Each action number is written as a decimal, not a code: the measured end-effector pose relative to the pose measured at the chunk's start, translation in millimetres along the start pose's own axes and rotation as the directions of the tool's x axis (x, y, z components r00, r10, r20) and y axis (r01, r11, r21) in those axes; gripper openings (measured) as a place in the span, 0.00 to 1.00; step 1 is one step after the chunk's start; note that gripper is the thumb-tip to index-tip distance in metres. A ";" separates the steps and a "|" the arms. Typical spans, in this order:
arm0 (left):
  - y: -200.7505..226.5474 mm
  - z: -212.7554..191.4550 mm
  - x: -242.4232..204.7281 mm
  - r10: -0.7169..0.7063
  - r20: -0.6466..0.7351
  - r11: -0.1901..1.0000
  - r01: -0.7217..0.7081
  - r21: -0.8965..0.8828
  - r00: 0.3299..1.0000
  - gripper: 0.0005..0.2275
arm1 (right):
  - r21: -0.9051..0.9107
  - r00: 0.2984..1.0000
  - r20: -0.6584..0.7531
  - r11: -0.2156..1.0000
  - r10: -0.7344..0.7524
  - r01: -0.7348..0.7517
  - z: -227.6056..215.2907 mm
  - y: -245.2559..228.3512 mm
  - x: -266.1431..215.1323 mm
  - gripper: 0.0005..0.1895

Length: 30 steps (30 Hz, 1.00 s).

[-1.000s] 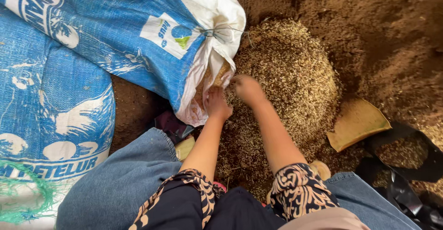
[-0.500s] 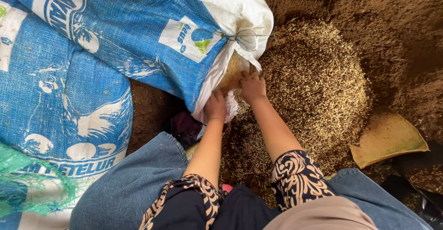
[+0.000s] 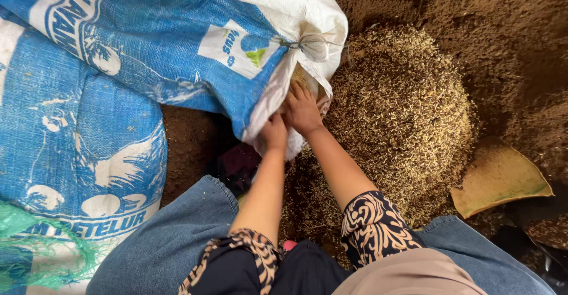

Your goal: The person scoops loose grain-like material from a large pile with both hands and transfers it into an open woven sack. The person repeats this scooping and filling motion continuously, occasionally adjusting the sack opening to guide the material inside.

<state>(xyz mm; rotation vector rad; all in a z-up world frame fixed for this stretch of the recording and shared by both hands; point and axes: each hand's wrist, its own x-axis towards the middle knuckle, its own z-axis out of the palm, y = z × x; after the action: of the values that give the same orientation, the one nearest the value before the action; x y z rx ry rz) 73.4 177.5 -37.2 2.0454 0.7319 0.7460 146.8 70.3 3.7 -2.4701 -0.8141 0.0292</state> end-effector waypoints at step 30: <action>-55.5 -10.1 -31.6 -0.320 0.253 0.877 0.184 0.443 0.913 0.18 | 0.216 0.799 0.184 0.770 0.572 -0.601 -23.2 -47.9 -101.1 0.22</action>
<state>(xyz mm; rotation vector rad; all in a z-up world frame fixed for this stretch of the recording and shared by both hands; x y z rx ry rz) 32.7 187.4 -86.4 2.3048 1.0065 0.0974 42.2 35.1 33.0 -2.3738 -0.0267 0.4727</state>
